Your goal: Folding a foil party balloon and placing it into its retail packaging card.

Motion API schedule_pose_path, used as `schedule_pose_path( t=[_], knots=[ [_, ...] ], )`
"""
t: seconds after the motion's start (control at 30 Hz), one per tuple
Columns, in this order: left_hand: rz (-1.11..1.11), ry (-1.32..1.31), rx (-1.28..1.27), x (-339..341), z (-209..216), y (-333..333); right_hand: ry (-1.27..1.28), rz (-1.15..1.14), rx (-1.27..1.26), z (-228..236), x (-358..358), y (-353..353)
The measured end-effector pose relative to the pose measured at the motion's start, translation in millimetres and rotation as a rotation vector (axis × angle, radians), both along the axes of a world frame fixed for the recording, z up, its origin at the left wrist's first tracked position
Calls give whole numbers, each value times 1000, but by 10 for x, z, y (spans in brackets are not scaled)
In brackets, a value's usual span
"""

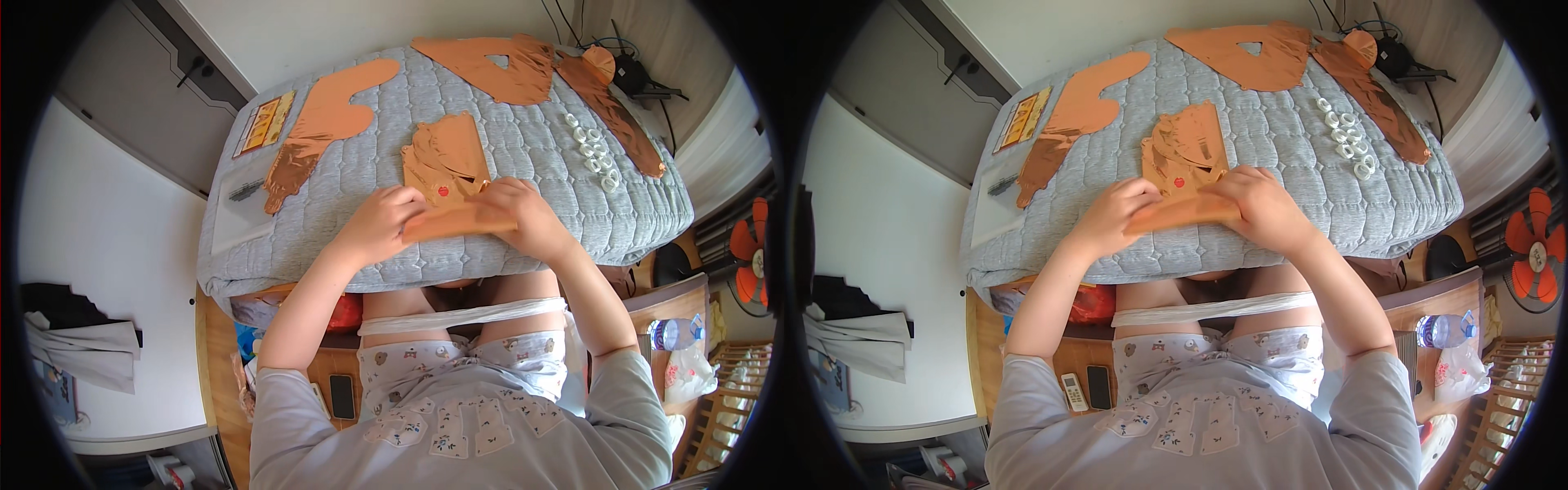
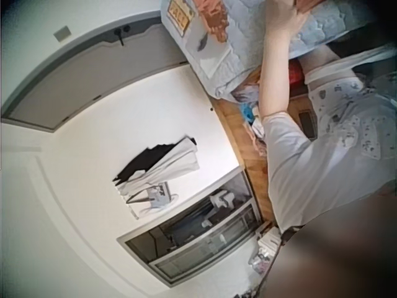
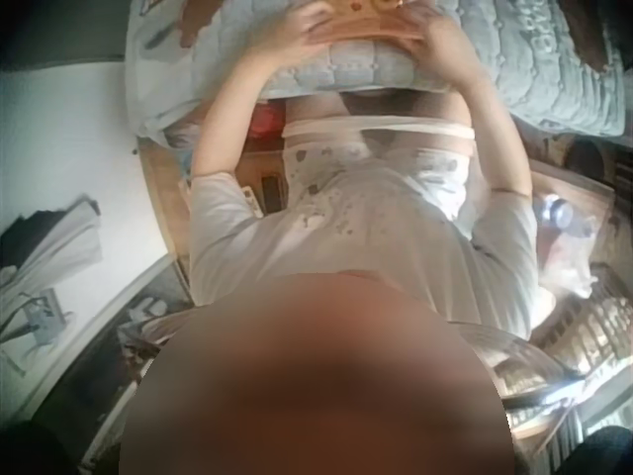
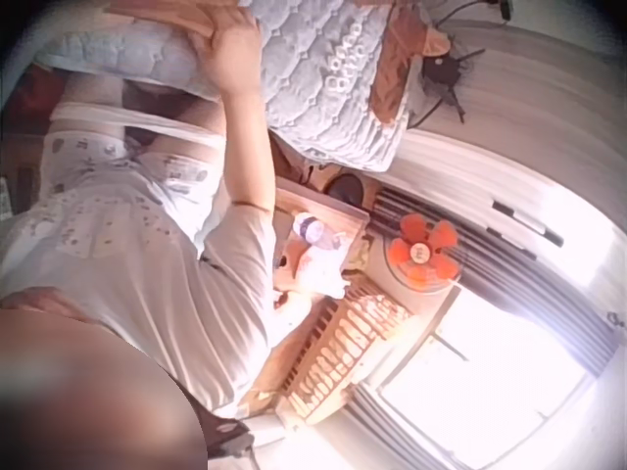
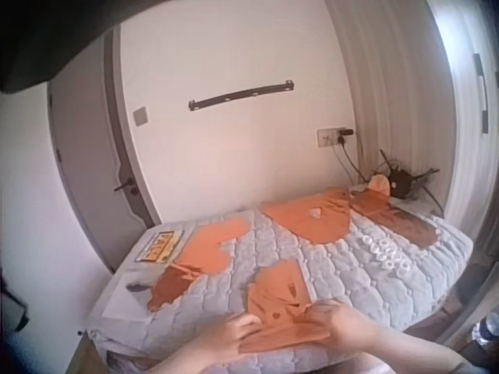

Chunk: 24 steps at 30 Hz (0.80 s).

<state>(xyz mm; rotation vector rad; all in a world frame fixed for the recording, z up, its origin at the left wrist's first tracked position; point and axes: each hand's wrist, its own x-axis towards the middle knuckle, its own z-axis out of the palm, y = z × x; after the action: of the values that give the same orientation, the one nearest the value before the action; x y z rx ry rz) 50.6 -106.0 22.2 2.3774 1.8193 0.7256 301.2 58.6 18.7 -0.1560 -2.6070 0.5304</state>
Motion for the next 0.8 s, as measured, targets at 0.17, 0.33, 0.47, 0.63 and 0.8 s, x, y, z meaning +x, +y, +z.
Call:
schedule_pose_path(
  t=[0.17,0.33,0.47,0.63,0.8],
  knots=[
    [223,-484,-429,-9,118,204,24,-217,-605,56,-182,-59],
    [252,-833,-140,-16,-98,309,1,-450,-559,50,-377,-10],
    [287,-977,-238,64,67,219,0,-481,-526,14,-437,55],
    [443,-579,-208,89,55,44,-17,-500,-490,47,-462,5],
    [473,-534,-65,203,-108,-50,54,-281,-439,93,-125,-176]
  ],
)
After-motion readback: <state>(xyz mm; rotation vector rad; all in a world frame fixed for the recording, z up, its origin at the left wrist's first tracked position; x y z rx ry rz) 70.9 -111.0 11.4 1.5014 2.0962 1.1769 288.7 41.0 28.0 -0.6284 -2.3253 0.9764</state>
